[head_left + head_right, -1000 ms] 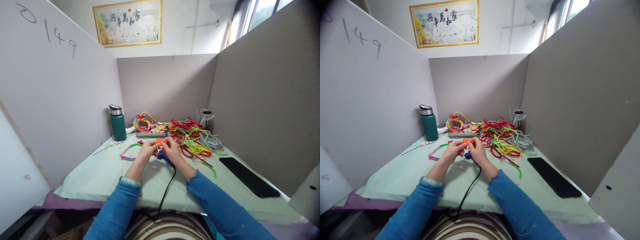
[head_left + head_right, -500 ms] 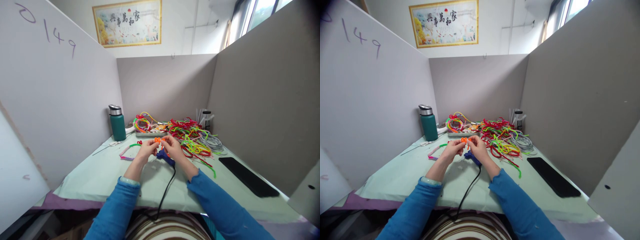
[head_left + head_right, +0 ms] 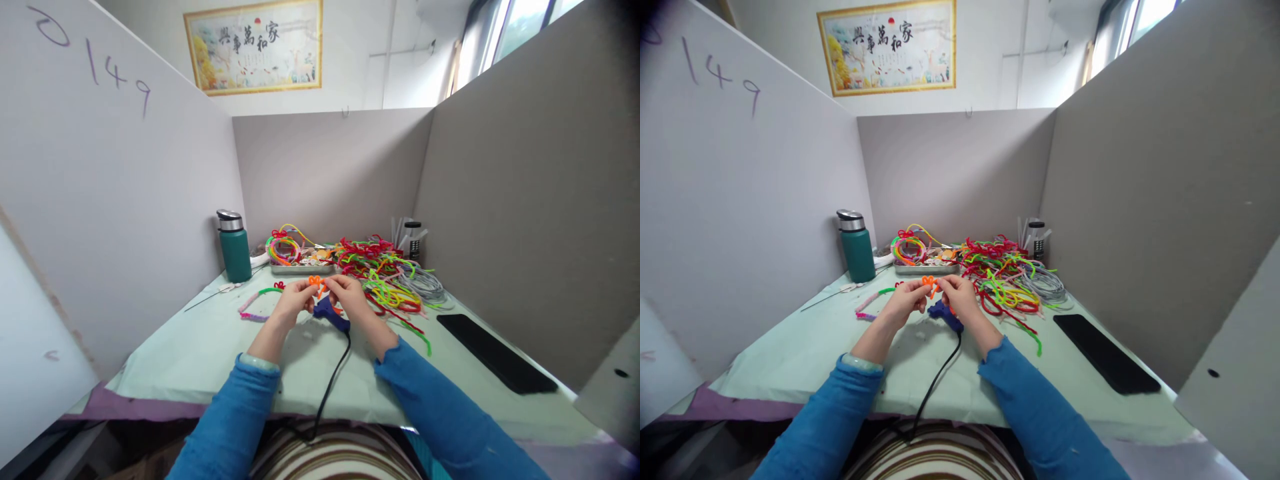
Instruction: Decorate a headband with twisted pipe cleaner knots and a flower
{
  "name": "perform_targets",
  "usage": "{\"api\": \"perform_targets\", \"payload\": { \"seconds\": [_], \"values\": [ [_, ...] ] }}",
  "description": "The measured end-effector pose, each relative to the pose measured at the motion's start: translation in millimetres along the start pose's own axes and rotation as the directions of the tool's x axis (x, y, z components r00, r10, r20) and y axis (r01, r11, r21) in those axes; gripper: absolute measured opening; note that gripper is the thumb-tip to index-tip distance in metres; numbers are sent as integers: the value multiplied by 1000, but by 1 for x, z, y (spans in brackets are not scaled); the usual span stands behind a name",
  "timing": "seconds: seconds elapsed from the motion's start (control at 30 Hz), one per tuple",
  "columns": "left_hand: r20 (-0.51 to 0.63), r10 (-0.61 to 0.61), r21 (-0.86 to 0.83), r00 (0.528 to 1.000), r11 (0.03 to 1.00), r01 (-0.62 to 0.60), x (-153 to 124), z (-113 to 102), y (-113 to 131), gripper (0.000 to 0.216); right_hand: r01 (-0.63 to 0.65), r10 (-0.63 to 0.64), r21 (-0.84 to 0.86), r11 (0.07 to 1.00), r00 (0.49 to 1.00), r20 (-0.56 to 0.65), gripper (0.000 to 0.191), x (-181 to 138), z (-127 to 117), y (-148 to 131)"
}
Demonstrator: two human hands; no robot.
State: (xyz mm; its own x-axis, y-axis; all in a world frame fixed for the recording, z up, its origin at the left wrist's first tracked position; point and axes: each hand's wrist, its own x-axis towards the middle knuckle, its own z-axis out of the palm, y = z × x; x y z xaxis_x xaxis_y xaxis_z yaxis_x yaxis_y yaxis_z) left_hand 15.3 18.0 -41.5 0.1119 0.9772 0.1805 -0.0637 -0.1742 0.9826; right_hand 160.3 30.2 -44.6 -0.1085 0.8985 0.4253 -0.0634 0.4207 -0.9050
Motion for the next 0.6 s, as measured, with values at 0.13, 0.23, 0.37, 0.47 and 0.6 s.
{"api": "perform_targets", "payload": {
  "seconds": [0.13, 0.23, 0.37, 0.47, 0.6],
  "values": [
    [20, 13, 10, 1000, 1000, -13, 0, 0, -2, 26, -2, 2, -8, 1000, 1000, 2, 29, -1, 2, -2],
    [27, 35, 4, 999, 999, -36, 0, 0, -2, 27, 13, -13, -12, 1000, 1000, 14, 29, -1, 2, -3],
    [41, 47, -30, 998, 999, -45, -1, 0, -1, 28, 38, -36, -62, 997, 999, 40, 29, -1, 2, 1],
    [67, 36, -58, 997, 998, -32, -1, 1, 0, 31, 38, -34, -83, 996, 998, 49, 28, 0, 1, 3],
    [59, 46, -50, 997, 998, -43, -1, 3, 0, 31, -7, 10, -45, 999, 997, 73, 27, 1, 0, 4]
  ]
}}
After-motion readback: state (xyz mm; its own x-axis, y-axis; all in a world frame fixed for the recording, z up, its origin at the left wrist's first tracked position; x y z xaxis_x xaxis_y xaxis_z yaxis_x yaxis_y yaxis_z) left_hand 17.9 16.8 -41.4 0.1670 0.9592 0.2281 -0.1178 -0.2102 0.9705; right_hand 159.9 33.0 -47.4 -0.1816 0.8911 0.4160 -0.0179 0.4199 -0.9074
